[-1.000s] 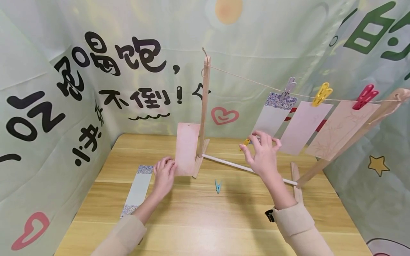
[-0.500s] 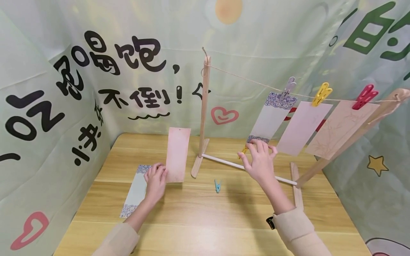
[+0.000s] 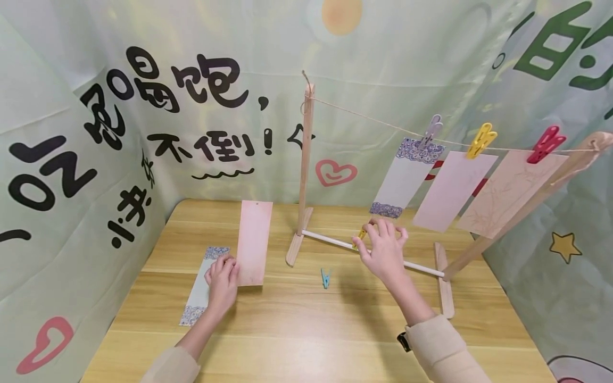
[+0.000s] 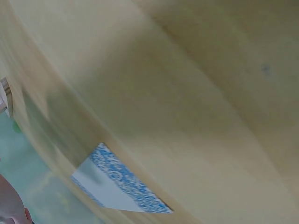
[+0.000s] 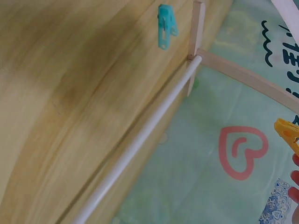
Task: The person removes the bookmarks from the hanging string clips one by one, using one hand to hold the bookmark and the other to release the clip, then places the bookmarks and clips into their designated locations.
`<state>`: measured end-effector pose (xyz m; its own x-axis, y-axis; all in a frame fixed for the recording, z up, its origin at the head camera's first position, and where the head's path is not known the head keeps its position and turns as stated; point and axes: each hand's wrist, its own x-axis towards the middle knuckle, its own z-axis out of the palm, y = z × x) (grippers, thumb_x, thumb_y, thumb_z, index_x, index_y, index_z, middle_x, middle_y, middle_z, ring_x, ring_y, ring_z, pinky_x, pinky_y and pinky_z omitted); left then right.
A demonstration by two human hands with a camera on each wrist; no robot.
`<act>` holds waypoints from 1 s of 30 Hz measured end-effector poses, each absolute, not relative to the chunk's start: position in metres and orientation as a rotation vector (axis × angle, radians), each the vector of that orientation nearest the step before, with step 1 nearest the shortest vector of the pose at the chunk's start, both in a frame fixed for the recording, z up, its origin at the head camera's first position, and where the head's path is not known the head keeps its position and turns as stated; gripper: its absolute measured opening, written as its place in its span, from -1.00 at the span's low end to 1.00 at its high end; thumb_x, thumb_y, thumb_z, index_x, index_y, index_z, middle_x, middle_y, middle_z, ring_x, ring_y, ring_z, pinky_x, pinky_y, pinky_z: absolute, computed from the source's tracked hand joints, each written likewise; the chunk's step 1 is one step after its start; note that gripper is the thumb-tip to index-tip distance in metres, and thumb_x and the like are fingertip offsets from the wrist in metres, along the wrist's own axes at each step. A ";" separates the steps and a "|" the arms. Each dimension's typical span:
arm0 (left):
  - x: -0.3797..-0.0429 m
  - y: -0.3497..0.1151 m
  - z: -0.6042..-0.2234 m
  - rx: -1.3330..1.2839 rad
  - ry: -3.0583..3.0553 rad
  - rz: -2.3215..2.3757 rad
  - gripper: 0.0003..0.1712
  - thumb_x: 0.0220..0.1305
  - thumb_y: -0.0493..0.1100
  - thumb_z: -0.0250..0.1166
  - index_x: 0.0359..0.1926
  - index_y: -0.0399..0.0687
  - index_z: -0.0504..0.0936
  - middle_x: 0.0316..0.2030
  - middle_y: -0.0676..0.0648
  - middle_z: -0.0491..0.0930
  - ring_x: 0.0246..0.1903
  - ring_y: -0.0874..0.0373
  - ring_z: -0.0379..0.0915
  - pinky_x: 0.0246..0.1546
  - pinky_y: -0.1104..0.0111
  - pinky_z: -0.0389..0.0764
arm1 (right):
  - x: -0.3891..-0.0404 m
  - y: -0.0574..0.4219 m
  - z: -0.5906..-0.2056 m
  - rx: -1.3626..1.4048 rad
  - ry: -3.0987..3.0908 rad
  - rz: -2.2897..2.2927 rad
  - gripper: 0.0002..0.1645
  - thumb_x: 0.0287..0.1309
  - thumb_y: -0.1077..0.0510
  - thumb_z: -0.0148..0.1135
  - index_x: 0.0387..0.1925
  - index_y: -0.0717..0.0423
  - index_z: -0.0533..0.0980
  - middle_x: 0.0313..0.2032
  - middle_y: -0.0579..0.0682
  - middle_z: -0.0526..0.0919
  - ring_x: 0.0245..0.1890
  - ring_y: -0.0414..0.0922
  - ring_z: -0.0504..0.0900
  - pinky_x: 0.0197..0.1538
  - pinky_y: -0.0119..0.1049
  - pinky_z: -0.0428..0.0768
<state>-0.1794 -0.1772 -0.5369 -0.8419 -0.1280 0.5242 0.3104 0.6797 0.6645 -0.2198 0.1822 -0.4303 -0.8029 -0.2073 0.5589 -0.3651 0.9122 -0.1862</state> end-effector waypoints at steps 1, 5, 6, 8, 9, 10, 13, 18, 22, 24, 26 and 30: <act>-0.178 -0.178 -0.538 -0.132 -2.351 -1.070 -0.93 0.23 -0.36 0.09 -0.34 -0.28 0.50 -0.11 -0.32 0.42 -0.08 -0.20 0.21 0.05 -0.12 -0.08 | -0.220 0.182 -0.432 0.405 -2.537 0.387 -0.60 0.11 -0.14 0.10 -0.27 0.12 0.47 -0.05 0.12 0.41 0.03 0.12 0.29 0.03 0.20 0.00; -0.173 -0.184 -0.543 -0.102 -2.355 -1.083 -0.92 0.24 -0.35 0.08 -0.34 -0.28 0.49 -0.09 -0.31 0.40 -0.09 -0.20 0.21 0.06 -0.12 -0.10 | -0.219 0.180 -0.437 0.390 -2.589 0.387 -0.60 0.12 -0.16 0.13 -0.26 0.09 0.47 -0.06 0.10 0.40 0.04 0.12 0.28 0.04 0.20 -0.01; -0.172 -0.185 -0.544 -0.097 -2.351 -1.084 -0.92 0.25 -0.35 0.07 -0.35 -0.28 0.49 -0.09 -0.32 0.40 -0.10 -0.20 0.21 0.05 -0.13 -0.10 | -0.218 0.180 -0.438 0.387 -2.598 0.392 -0.60 0.12 -0.16 0.13 -0.26 0.09 0.47 -0.06 0.10 0.40 0.04 0.12 0.28 0.04 0.20 -0.01; -0.170 -0.188 -0.546 -0.089 -2.341 -1.088 -0.91 0.24 -0.34 0.07 -0.37 -0.28 0.49 -0.10 -0.33 0.40 -0.12 -0.20 0.21 0.05 -0.15 -0.11 | -0.218 0.179 -0.441 0.378 -2.615 0.397 -0.59 0.12 -0.17 0.13 -0.26 0.09 0.47 -0.06 0.10 0.40 0.03 0.12 0.29 0.05 0.19 -0.01; -0.169 -0.189 -0.547 -0.085 -2.337 -1.087 -0.91 0.24 -0.34 0.08 -0.37 -0.28 0.48 -0.11 -0.33 0.40 -0.13 -0.20 0.21 0.04 -0.15 -0.10 | -0.217 0.179 -0.442 0.373 -2.623 0.399 -0.59 0.12 -0.17 0.13 -0.26 0.09 0.47 -0.05 0.10 0.40 0.03 0.11 0.29 0.06 0.19 -0.01; -0.168 -0.190 -0.548 -0.080 -2.334 -1.084 -0.91 0.24 -0.34 0.08 -0.38 -0.28 0.48 -0.12 -0.33 0.40 -0.14 -0.20 0.21 0.04 -0.16 -0.09 | -0.217 0.178 -0.444 0.368 -2.630 0.402 -0.59 0.12 -0.17 0.13 -0.26 0.09 0.47 -0.05 0.10 0.40 0.03 0.11 0.29 0.06 0.19 -0.01; -0.165 -0.194 -0.551 -0.062 -2.334 -1.084 -0.90 0.24 -0.34 0.08 -0.40 -0.28 0.48 -0.14 -0.32 0.39 -0.16 -0.19 0.21 0.04 -0.16 -0.09 | -0.217 0.177 -0.449 0.354 -2.652 0.404 -0.59 0.12 -0.16 0.14 -0.25 0.09 0.47 -0.04 0.10 0.40 0.04 0.11 0.29 0.06 0.19 0.00; -0.160 -0.199 -0.553 -0.032 -2.334 -1.090 -0.89 0.25 -0.34 0.06 -0.41 -0.29 0.46 -0.15 -0.30 0.37 -0.13 -0.22 0.20 0.03 -0.18 -0.10 | -0.216 0.176 -0.458 0.348 -2.681 0.409 -0.59 0.15 -0.17 0.10 -0.26 0.09 0.47 -0.03 0.11 0.40 0.04 0.11 0.29 0.07 0.19 0.00; -0.156 -0.203 -0.556 -0.004 -2.322 -1.083 -0.92 0.21 -0.39 0.08 -0.41 -0.31 0.46 -0.16 -0.31 0.36 -0.12 -0.24 0.20 0.02 -0.19 -0.09 | -0.216 0.175 -0.465 0.336 -2.703 0.408 -0.57 0.16 -0.20 0.06 -0.27 0.09 0.48 -0.04 0.10 0.40 0.04 0.10 0.29 0.08 0.19 0.00; -0.153 -0.206 -0.557 0.007 -2.327 -1.089 -0.90 0.23 -0.38 0.05 -0.41 -0.32 0.46 -0.15 -0.32 0.36 -0.11 -0.25 0.18 0.02 -0.19 -0.10 | -0.216 0.175 -0.468 0.329 -2.715 0.401 -0.56 0.15 -0.20 0.07 -0.27 0.09 0.48 -0.04 0.10 0.40 0.04 0.09 0.30 0.09 0.18 0.00; -0.151 -0.209 -0.558 0.020 -2.338 -1.095 -0.88 0.26 -0.38 0.03 -0.41 -0.33 0.45 -0.14 -0.32 0.35 -0.10 -0.25 0.18 0.02 -0.18 -0.10 | -0.216 0.175 -0.471 0.322 -2.728 0.398 -0.55 0.14 -0.20 0.08 -0.25 0.10 0.49 -0.03 0.11 0.41 0.04 0.09 0.30 0.10 0.19 0.01; -0.146 -0.214 -0.561 0.047 -2.345 -1.106 -0.86 0.28 -0.36 0.02 -0.39 -0.34 0.45 -0.14 -0.34 0.35 -0.07 -0.27 0.16 0.03 -0.17 -0.13 | -0.215 0.175 -0.478 0.306 -2.770 0.383 -0.50 0.15 -0.22 0.06 -0.19 0.13 0.49 -0.01 0.12 0.40 0.07 0.09 0.28 0.12 0.21 0.01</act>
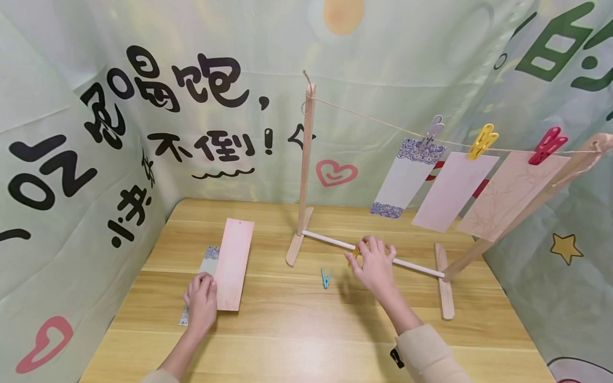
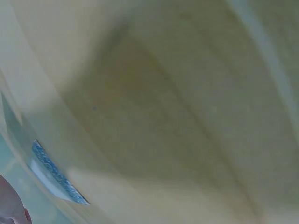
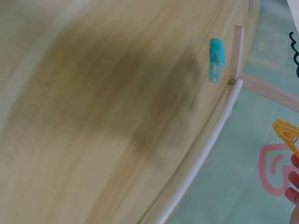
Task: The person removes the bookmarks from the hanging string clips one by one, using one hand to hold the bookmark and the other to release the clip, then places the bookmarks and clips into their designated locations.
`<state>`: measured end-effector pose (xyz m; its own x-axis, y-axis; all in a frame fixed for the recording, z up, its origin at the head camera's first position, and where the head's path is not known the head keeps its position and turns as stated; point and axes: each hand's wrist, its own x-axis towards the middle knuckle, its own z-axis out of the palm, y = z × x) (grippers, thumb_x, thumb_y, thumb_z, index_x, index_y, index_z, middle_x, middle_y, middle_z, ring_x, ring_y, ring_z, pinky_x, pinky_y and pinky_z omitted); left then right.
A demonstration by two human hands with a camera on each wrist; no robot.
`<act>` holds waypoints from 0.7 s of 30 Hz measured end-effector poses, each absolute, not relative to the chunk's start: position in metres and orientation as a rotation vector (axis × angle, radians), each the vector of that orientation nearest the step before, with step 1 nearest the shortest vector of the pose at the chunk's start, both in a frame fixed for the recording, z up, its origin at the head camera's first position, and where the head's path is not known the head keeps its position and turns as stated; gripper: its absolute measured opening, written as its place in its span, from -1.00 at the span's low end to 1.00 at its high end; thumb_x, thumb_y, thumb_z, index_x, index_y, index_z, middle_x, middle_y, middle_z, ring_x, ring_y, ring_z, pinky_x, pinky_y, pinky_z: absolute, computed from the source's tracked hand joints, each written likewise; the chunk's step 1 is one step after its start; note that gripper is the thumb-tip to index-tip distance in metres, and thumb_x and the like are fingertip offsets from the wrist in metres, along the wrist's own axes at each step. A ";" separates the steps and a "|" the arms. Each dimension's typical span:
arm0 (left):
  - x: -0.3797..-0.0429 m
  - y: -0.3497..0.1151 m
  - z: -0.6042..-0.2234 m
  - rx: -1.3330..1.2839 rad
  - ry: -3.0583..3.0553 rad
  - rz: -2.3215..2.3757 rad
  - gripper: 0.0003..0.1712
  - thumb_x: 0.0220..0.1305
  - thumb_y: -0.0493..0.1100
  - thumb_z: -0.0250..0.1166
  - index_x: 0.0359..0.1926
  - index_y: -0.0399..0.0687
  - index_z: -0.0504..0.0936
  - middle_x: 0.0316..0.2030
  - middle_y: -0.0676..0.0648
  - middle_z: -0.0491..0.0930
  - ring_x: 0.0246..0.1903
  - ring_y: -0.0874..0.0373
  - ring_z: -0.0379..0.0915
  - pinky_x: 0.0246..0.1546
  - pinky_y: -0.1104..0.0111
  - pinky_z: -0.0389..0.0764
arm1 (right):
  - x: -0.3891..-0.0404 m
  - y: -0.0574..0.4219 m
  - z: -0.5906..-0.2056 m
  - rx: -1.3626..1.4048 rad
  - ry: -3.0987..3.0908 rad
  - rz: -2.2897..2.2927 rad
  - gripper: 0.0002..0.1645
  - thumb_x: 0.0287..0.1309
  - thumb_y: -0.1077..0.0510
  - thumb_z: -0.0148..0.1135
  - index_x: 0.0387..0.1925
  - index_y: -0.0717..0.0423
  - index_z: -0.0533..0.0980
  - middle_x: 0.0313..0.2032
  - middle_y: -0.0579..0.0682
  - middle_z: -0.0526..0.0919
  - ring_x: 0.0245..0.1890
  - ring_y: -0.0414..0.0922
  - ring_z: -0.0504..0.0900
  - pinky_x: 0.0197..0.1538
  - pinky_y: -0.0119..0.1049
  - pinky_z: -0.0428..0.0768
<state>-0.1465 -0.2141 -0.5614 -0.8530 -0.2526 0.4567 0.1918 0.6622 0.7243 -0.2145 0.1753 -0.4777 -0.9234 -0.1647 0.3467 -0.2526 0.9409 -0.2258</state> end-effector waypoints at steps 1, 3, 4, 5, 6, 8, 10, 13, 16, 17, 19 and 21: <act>-0.145 -0.215 -0.562 0.056 -2.347 -1.101 -0.87 0.27 -0.36 0.02 -0.39 -0.34 0.45 -0.14 -0.34 0.35 -0.08 -0.27 0.16 0.03 -0.17 -0.12 | -0.214 0.175 -0.479 0.301 -2.779 0.379 -0.49 0.16 -0.22 0.05 -0.18 0.13 0.49 -0.01 0.12 0.40 0.09 0.10 0.28 0.12 0.23 0.01; -0.144 -0.218 -0.563 0.071 -2.348 -1.096 -0.87 0.27 -0.36 0.03 -0.38 -0.35 0.45 -0.13 -0.35 0.35 -0.07 -0.28 0.16 0.04 -0.18 -0.13 | -0.214 0.175 -0.483 0.290 -2.799 0.373 -0.47 0.17 -0.24 0.02 -0.16 0.13 0.49 0.01 0.12 0.40 0.10 0.10 0.27 0.13 0.23 0.01; -0.143 -0.219 -0.564 0.079 -2.350 -1.091 -0.88 0.27 -0.36 0.03 -0.37 -0.35 0.45 -0.12 -0.35 0.35 -0.06 -0.28 0.16 0.04 -0.18 -0.12 | -0.214 0.175 -0.485 0.284 -2.807 0.376 -0.47 0.17 -0.25 0.01 -0.16 0.13 0.49 0.01 0.12 0.40 0.10 0.10 0.27 0.13 0.24 0.01; -0.142 -0.220 -0.565 0.083 -2.351 -1.089 -0.88 0.27 -0.36 0.02 -0.36 -0.35 0.45 -0.12 -0.35 0.35 -0.06 -0.28 0.16 0.03 -0.18 -0.12 | -0.213 0.175 -0.486 0.278 -2.813 0.374 -0.46 0.17 -0.25 0.00 -0.16 0.12 0.49 0.01 0.12 0.40 0.10 0.10 0.27 0.13 0.24 0.01; -0.141 -0.221 -0.566 0.085 -2.347 -1.089 -0.88 0.26 -0.36 0.02 -0.36 -0.36 0.45 -0.12 -0.36 0.34 -0.05 -0.29 0.16 0.03 -0.18 -0.12 | -0.213 0.175 -0.488 0.271 -2.819 0.376 -0.46 0.17 -0.26 0.00 -0.17 0.12 0.49 0.02 0.11 0.40 0.11 0.10 0.27 0.13 0.24 0.01; -0.140 -0.222 -0.567 0.081 -2.335 -1.091 -0.88 0.26 -0.36 0.03 -0.36 -0.36 0.45 -0.11 -0.37 0.34 -0.04 -0.31 0.15 0.02 -0.18 -0.13 | -0.213 0.175 -0.492 0.260 -2.825 0.375 -0.45 0.18 -0.27 -0.01 -0.18 0.12 0.50 0.02 0.11 0.40 0.10 0.10 0.28 0.13 0.24 0.01; -0.140 -0.224 -0.568 0.079 -2.321 -1.093 -0.89 0.26 -0.37 0.03 -0.38 -0.35 0.44 -0.12 -0.38 0.34 -0.03 -0.32 0.15 0.01 -0.19 -0.12 | -0.213 0.175 -0.495 0.254 -2.825 0.380 -0.46 0.17 -0.27 0.00 -0.19 0.12 0.50 0.02 0.11 0.40 0.10 0.10 0.28 0.13 0.24 0.01; -0.138 -0.227 -0.569 0.090 -2.313 -1.086 -0.90 0.23 -0.39 0.04 -0.41 -0.35 0.44 -0.13 -0.37 0.34 -0.04 -0.31 0.15 0.01 -0.19 -0.13 | -0.214 0.176 -0.499 0.250 -2.824 0.378 -0.47 0.17 -0.26 0.01 -0.21 0.12 0.49 0.01 0.12 0.40 0.09 0.11 0.29 0.12 0.23 0.01; -0.136 -0.230 -0.571 0.123 -2.322 -1.076 -0.92 0.20 -0.42 0.06 -0.42 -0.35 0.45 -0.13 -0.36 0.35 -0.04 -0.30 0.15 0.01 -0.18 -0.12 | -0.213 0.176 -0.502 0.243 -2.828 0.387 -0.50 0.16 -0.23 0.04 -0.23 0.14 0.50 0.00 0.12 0.41 0.09 0.11 0.29 0.12 0.21 -0.01; -0.135 -0.231 -0.571 0.134 -2.326 -1.071 -0.93 0.19 -0.43 0.06 -0.42 -0.35 0.45 -0.13 -0.36 0.35 -0.04 -0.30 0.15 0.01 -0.18 -0.12 | -0.213 0.176 -0.503 0.240 -2.833 0.382 -0.50 0.16 -0.23 0.04 -0.23 0.14 0.50 0.00 0.12 0.41 0.09 0.10 0.29 0.12 0.21 0.00; -0.134 -0.233 -0.571 0.155 -2.332 -1.064 -0.94 0.19 -0.43 0.07 -0.41 -0.36 0.46 -0.13 -0.36 0.35 -0.04 -0.30 0.15 0.01 -0.18 -0.11 | -0.212 0.176 -0.505 0.234 -2.840 0.383 -0.49 0.16 -0.22 0.05 -0.21 0.15 0.51 0.00 0.12 0.41 0.09 0.10 0.29 0.13 0.22 -0.01; -0.132 -0.234 -0.572 0.168 -2.334 -1.061 -0.94 0.18 -0.43 0.07 -0.40 -0.36 0.46 -0.13 -0.36 0.35 -0.05 -0.31 0.16 0.01 -0.18 -0.11 | -0.212 0.175 -0.506 0.227 -2.853 0.382 -0.47 0.16 -0.22 0.04 -0.18 0.16 0.51 0.01 0.13 0.41 0.10 0.10 0.29 0.15 0.24 -0.02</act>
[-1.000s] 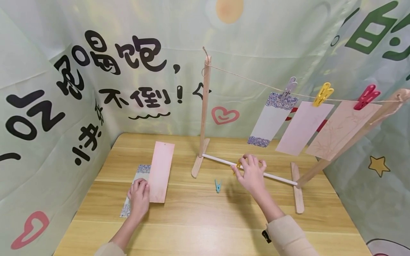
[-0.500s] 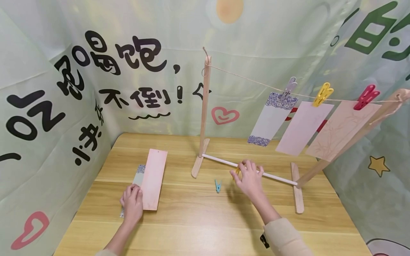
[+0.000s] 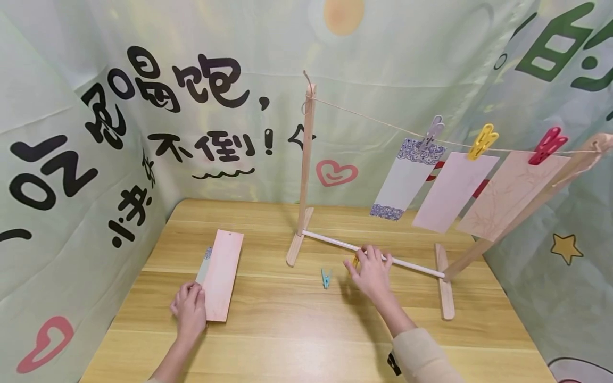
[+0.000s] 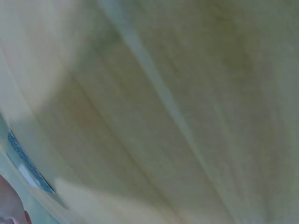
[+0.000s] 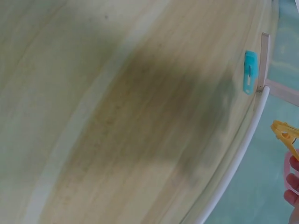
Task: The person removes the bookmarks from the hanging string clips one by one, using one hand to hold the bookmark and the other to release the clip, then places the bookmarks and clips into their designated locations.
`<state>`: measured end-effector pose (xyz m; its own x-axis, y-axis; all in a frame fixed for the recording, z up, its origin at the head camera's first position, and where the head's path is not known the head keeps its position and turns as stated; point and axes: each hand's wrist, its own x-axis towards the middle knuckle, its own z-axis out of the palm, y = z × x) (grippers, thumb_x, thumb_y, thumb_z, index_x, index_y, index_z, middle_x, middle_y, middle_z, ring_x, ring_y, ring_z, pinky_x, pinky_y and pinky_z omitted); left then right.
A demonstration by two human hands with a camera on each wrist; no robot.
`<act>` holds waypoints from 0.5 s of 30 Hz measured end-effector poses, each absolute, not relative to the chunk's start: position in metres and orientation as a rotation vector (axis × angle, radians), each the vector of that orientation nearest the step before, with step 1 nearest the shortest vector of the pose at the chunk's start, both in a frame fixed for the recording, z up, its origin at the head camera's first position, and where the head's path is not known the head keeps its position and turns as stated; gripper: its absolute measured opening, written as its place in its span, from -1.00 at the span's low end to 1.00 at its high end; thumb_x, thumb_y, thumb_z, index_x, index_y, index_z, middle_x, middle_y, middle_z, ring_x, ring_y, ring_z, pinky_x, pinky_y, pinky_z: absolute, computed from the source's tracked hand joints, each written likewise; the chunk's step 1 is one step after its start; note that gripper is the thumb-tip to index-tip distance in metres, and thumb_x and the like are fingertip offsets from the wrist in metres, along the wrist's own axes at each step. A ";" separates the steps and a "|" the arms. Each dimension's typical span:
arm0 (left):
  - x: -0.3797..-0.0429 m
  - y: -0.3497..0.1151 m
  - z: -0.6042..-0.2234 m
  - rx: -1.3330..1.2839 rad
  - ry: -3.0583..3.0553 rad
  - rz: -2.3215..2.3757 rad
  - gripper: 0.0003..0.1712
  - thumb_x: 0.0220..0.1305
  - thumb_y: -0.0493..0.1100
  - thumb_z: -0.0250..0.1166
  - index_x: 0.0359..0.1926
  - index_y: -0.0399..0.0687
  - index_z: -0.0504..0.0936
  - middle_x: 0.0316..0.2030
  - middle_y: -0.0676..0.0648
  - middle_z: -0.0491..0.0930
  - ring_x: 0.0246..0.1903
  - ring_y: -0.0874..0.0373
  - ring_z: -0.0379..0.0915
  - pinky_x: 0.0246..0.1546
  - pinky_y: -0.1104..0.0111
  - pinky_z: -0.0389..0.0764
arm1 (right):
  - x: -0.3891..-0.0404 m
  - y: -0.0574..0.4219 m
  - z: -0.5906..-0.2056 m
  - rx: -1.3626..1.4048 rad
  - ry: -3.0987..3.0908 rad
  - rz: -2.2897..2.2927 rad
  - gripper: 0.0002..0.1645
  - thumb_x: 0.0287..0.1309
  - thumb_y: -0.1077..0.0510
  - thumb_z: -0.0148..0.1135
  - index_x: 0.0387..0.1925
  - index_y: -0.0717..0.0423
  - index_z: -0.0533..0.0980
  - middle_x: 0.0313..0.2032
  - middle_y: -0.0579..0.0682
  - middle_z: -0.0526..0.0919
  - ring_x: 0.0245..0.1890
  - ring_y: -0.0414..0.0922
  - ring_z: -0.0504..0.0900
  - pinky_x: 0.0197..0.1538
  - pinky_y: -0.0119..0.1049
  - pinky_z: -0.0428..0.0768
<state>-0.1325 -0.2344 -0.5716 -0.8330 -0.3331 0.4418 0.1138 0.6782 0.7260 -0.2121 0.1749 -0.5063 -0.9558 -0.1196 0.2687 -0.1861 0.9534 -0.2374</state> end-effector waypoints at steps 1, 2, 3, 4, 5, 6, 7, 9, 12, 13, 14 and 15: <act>-0.132 -0.235 -0.572 0.173 -2.335 -1.063 -0.94 0.18 -0.43 0.07 -0.40 -0.36 0.46 -0.13 -0.36 0.35 -0.05 -0.31 0.16 0.01 -0.18 -0.12 | -0.212 0.174 -0.507 0.221 -2.862 0.379 -0.46 0.17 -0.23 0.03 -0.17 0.17 0.51 0.02 0.13 0.41 0.10 0.10 0.29 0.15 0.25 -0.03; -0.131 -0.236 -0.572 0.176 -2.334 -1.065 -0.94 0.18 -0.43 0.07 -0.40 -0.37 0.46 -0.14 -0.36 0.35 -0.05 -0.31 0.16 0.01 -0.18 -0.12 | -0.212 0.174 -0.508 0.217 -2.869 0.382 -0.45 0.17 -0.23 0.04 -0.16 0.17 0.51 0.03 0.14 0.41 0.11 0.10 0.28 0.16 0.26 -0.04; -0.130 -0.237 -0.573 0.179 -2.335 -1.068 -0.94 0.18 -0.43 0.07 -0.40 -0.37 0.47 -0.13 -0.36 0.35 -0.05 -0.31 0.16 0.02 -0.19 -0.13 | -0.212 0.173 -0.509 0.211 -2.873 0.393 -0.46 0.16 -0.22 0.05 -0.16 0.18 0.51 0.03 0.15 0.40 0.11 0.11 0.28 0.16 0.27 -0.05; -0.130 -0.238 -0.573 0.181 -2.335 -1.071 -0.93 0.18 -0.43 0.07 -0.41 -0.36 0.47 -0.14 -0.35 0.35 -0.05 -0.31 0.15 0.02 -0.19 -0.14 | -0.211 0.173 -0.511 0.204 -2.879 0.395 -0.46 0.16 -0.22 0.05 -0.16 0.17 0.51 0.02 0.14 0.40 0.11 0.10 0.28 0.16 0.26 -0.04; -0.129 -0.239 -0.573 0.184 -2.338 -1.074 -0.93 0.18 -0.42 0.07 -0.42 -0.36 0.47 -0.14 -0.35 0.35 -0.05 -0.30 0.15 0.02 -0.19 -0.15 | -0.211 0.172 -0.512 0.200 -2.884 0.400 -0.46 0.15 -0.21 0.06 -0.16 0.18 0.51 0.02 0.15 0.41 0.10 0.11 0.28 0.16 0.27 -0.04; -0.128 -0.240 -0.574 0.186 -2.343 -1.076 -0.92 0.18 -0.42 0.07 -0.42 -0.35 0.47 -0.13 -0.35 0.35 -0.05 -0.30 0.15 0.02 -0.19 -0.15 | -0.211 0.172 -0.513 0.196 -2.886 0.403 -0.47 0.15 -0.21 0.08 -0.17 0.17 0.51 0.01 0.14 0.41 0.10 0.10 0.28 0.16 0.26 -0.04; -0.128 -0.241 -0.574 0.188 -2.348 -1.077 -0.92 0.19 -0.41 0.07 -0.42 -0.35 0.47 -0.13 -0.35 0.35 -0.04 -0.30 0.15 0.03 -0.19 -0.16 | -0.211 0.171 -0.514 0.191 -2.889 0.403 -0.48 0.14 -0.21 0.08 -0.18 0.17 0.51 0.00 0.14 0.41 0.10 0.10 0.28 0.16 0.26 -0.03; -0.127 -0.243 -0.575 0.195 -2.360 -1.078 -0.91 0.20 -0.41 0.06 -0.42 -0.35 0.48 -0.12 -0.35 0.34 -0.04 -0.29 0.14 0.03 -0.19 -0.15 | -0.211 0.171 -0.518 0.187 -2.899 0.393 -0.49 0.14 -0.21 0.08 -0.20 0.16 0.51 -0.01 0.13 0.41 0.10 0.10 0.28 0.15 0.24 -0.02; -0.125 -0.245 -0.575 0.207 -2.375 -1.085 -0.90 0.20 -0.41 0.06 -0.40 -0.37 0.48 -0.12 -0.35 0.34 -0.03 -0.29 0.13 0.03 -0.18 -0.16 | -0.210 0.170 -0.523 0.182 -2.923 0.362 -0.47 0.14 -0.23 0.05 -0.20 0.15 0.50 0.01 0.11 0.41 0.12 0.08 0.27 0.16 0.24 0.00; -0.125 -0.245 -0.576 0.214 -2.379 -1.086 -0.90 0.20 -0.41 0.05 -0.39 -0.38 0.49 -0.11 -0.34 0.34 -0.02 -0.29 0.13 0.03 -0.17 -0.16 | -0.210 0.170 -0.525 0.181 -2.928 0.353 -0.47 0.14 -0.24 0.04 -0.20 0.14 0.50 0.01 0.11 0.41 0.12 0.08 0.27 0.15 0.24 0.01; -0.124 -0.246 -0.576 0.222 -2.384 -1.088 -0.90 0.20 -0.41 0.05 -0.38 -0.38 0.49 -0.10 -0.34 0.33 -0.02 -0.28 0.13 0.03 -0.17 -0.16 | -0.210 0.169 -0.526 0.180 -2.930 0.351 -0.47 0.14 -0.23 0.04 -0.20 0.15 0.51 0.01 0.11 0.41 0.12 0.08 0.27 0.15 0.25 0.02; -0.124 -0.247 -0.576 0.230 -2.390 -1.090 -0.90 0.20 -0.41 0.05 -0.37 -0.38 0.50 -0.10 -0.34 0.33 -0.01 -0.28 0.12 0.03 -0.17 -0.16 | -0.210 0.169 -0.528 0.177 -2.932 0.352 -0.47 0.14 -0.23 0.04 -0.20 0.15 0.51 0.00 0.11 0.41 0.12 0.08 0.27 0.15 0.26 0.02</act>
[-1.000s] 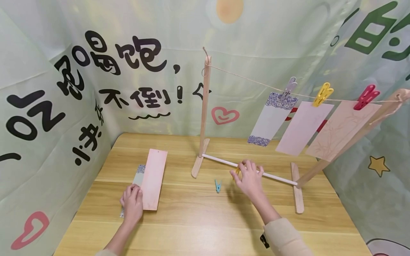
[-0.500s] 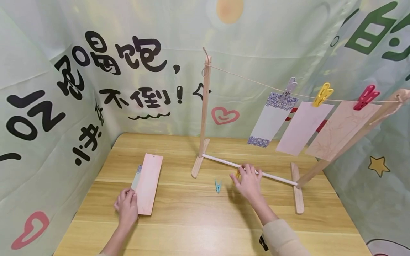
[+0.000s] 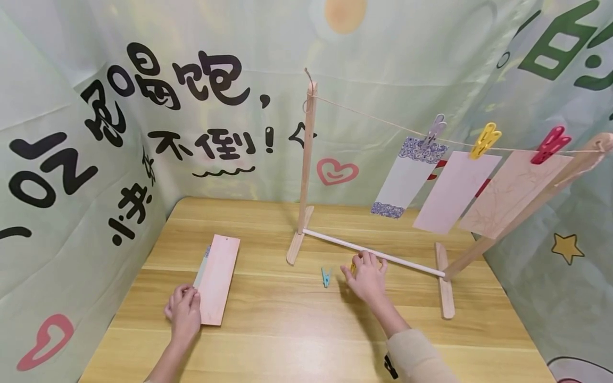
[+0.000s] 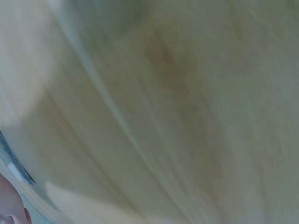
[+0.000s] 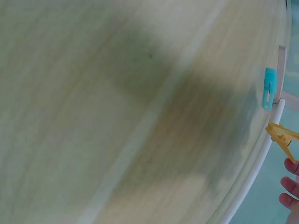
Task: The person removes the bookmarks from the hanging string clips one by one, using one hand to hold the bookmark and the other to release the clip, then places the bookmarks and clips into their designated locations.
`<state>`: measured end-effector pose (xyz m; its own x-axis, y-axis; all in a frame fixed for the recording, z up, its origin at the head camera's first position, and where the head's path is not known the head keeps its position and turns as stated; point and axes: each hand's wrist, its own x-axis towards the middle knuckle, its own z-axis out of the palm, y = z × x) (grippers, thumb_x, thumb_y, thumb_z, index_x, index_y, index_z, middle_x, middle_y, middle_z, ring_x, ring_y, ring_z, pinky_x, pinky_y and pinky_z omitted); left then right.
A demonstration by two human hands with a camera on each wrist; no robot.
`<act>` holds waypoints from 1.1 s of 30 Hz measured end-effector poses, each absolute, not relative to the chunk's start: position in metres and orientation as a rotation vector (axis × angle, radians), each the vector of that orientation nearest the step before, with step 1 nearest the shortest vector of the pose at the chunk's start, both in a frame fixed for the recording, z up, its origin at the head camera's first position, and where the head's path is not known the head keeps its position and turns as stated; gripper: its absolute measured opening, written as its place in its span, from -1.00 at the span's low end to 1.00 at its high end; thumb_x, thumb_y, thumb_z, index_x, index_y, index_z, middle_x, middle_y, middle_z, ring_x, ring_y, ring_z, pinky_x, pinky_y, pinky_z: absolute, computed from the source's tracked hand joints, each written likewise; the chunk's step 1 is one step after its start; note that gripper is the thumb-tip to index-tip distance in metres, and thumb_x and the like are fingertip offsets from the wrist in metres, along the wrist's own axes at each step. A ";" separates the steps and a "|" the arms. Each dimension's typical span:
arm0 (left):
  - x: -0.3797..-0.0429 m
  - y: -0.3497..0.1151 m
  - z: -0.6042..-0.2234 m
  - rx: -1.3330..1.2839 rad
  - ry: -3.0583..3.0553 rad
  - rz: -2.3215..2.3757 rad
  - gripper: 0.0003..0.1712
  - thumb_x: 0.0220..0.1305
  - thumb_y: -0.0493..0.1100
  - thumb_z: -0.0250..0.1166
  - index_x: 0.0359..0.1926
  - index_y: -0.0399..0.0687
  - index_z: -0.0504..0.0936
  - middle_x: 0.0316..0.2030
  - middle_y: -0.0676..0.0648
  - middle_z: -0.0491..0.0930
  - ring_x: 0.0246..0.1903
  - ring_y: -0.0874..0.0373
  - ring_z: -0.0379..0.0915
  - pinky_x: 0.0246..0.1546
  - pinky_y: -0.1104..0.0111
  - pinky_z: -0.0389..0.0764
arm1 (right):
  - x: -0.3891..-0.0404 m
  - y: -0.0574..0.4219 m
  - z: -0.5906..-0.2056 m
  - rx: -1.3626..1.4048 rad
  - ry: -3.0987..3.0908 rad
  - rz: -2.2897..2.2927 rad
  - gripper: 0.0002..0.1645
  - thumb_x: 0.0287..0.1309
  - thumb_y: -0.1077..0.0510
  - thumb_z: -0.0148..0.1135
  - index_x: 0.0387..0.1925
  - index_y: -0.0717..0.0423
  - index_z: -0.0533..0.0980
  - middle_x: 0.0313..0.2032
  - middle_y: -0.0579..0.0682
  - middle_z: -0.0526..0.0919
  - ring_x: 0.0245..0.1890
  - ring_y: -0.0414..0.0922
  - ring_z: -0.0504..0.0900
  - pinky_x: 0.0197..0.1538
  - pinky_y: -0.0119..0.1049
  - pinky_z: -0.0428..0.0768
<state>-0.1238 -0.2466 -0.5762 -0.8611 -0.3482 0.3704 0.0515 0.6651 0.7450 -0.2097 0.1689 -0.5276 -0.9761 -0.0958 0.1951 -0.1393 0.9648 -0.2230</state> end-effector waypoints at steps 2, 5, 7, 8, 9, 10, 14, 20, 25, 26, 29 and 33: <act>-0.124 -0.248 -0.577 0.246 -2.407 -1.090 -0.89 0.21 -0.39 0.05 -0.37 -0.37 0.50 -0.08 -0.33 0.33 0.00 -0.27 0.11 0.05 -0.17 -0.17 | -0.209 0.168 -0.530 0.169 -2.933 0.358 -0.48 0.14 -0.23 0.04 -0.21 0.15 0.51 -0.01 0.11 0.42 0.11 0.08 0.28 0.15 0.27 0.03; -0.124 -0.250 -0.578 0.267 -2.430 -1.084 -0.87 0.23 -0.37 0.04 -0.37 -0.35 0.50 -0.06 -0.32 0.32 0.01 -0.27 0.11 0.06 -0.18 -0.19 | -0.209 0.167 -0.532 0.157 -2.943 0.365 -0.49 0.14 -0.22 0.05 -0.23 0.16 0.51 -0.04 0.11 0.41 0.09 0.08 0.28 0.15 0.26 0.02; -0.125 -0.251 -0.579 0.274 -2.437 -1.079 -0.87 0.23 -0.36 0.05 -0.39 -0.34 0.50 -0.06 -0.32 0.32 0.01 -0.27 0.11 0.06 -0.18 -0.20 | -0.209 0.166 -0.534 0.148 -2.960 0.363 -0.49 0.14 -0.22 0.05 -0.23 0.16 0.51 -0.04 0.11 0.41 0.09 0.08 0.28 0.16 0.24 0.00; -0.125 -0.252 -0.580 0.277 -2.437 -1.078 -0.87 0.23 -0.36 0.05 -0.39 -0.34 0.50 -0.07 -0.32 0.32 0.00 -0.27 0.11 0.06 -0.19 -0.20 | -0.209 0.166 -0.535 0.145 -2.968 0.363 -0.49 0.14 -0.22 0.05 -0.24 0.16 0.50 -0.05 0.11 0.40 0.09 0.08 0.27 0.16 0.24 -0.01; -0.125 -0.252 -0.580 0.277 -2.436 -1.077 -0.87 0.22 -0.36 0.05 -0.41 -0.34 0.50 -0.07 -0.32 0.33 0.00 -0.28 0.11 0.05 -0.19 -0.20 | -0.209 0.165 -0.536 0.142 -2.974 0.369 -0.49 0.14 -0.21 0.06 -0.24 0.16 0.50 -0.05 0.12 0.40 0.09 0.09 0.27 0.16 0.23 -0.02; -0.125 -0.253 -0.581 0.277 -2.438 -1.076 -0.87 0.22 -0.37 0.05 -0.42 -0.33 0.50 -0.07 -0.32 0.32 0.00 -0.28 0.11 0.05 -0.19 -0.20 | -0.210 0.165 -0.537 0.139 -2.981 0.372 -0.50 0.14 -0.21 0.05 -0.24 0.16 0.50 -0.05 0.12 0.40 0.09 0.09 0.27 0.16 0.23 -0.04; -0.126 -0.254 -0.582 0.291 -2.457 -1.065 -0.86 0.22 -0.36 0.04 -0.43 -0.32 0.50 -0.07 -0.30 0.32 0.00 -0.28 0.10 0.05 -0.18 -0.20 | -0.211 0.164 -0.539 0.121 -2.993 0.380 -0.49 0.14 -0.21 0.06 -0.23 0.17 0.50 -0.04 0.13 0.40 0.10 0.10 0.26 0.17 0.23 -0.06; -0.126 -0.257 -0.582 0.316 -2.511 -1.027 -0.86 0.23 -0.34 0.04 -0.37 -0.34 0.51 -0.06 -0.29 0.30 0.02 -0.27 0.08 0.06 -0.17 -0.20 | -0.211 0.163 -0.542 0.103 -3.022 0.357 -0.43 0.16 -0.24 0.02 -0.17 0.19 0.50 -0.01 0.16 0.40 0.12 0.12 0.25 0.17 0.24 -0.04; -0.127 -0.260 -0.583 0.327 -2.552 -0.986 -0.86 0.23 -0.34 0.06 -0.36 -0.33 0.52 -0.06 -0.28 0.30 0.01 -0.25 0.08 0.06 -0.15 -0.20 | -0.211 0.162 -0.543 0.091 -3.031 0.360 -0.41 0.18 -0.24 0.00 -0.12 0.21 0.50 0.00 0.17 0.40 0.13 0.13 0.23 0.16 0.25 -0.02; -0.127 -0.260 -0.583 0.327 -2.558 -0.978 -0.87 0.23 -0.34 0.06 -0.37 -0.33 0.52 -0.07 -0.28 0.30 0.01 -0.25 0.09 0.06 -0.15 -0.20 | -0.211 0.162 -0.544 0.089 -3.031 0.360 -0.40 0.18 -0.23 0.00 -0.12 0.22 0.50 -0.01 0.16 0.40 0.13 0.13 0.23 0.16 0.25 -0.02; -0.128 -0.262 -0.584 0.335 -2.590 -0.947 -0.86 0.24 -0.33 0.05 -0.36 -0.32 0.52 -0.05 -0.27 0.29 0.01 -0.25 0.08 0.06 -0.14 -0.20 | -0.211 0.162 -0.546 0.080 -3.032 0.364 -0.40 0.20 -0.23 -0.02 -0.10 0.23 0.50 -0.02 0.16 0.40 0.13 0.12 0.23 0.17 0.25 -0.02; -0.129 -0.264 -0.585 0.325 -2.655 -0.887 -0.82 0.28 -0.32 0.01 -0.32 -0.33 0.52 -0.02 -0.28 0.27 0.02 -0.26 0.07 0.06 -0.15 -0.23 | -0.211 0.161 -0.550 0.064 -3.033 0.352 -0.39 0.19 -0.24 -0.02 -0.11 0.23 0.50 -0.02 0.16 0.40 0.13 0.11 0.23 0.17 0.23 -0.01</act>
<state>-0.1289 -0.2639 -0.5846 -0.9222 -0.3119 0.2284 -0.1120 0.7810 0.6144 -0.2110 0.1611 -0.5501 -0.9953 -0.0317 0.0913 -0.0518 0.9726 -0.2267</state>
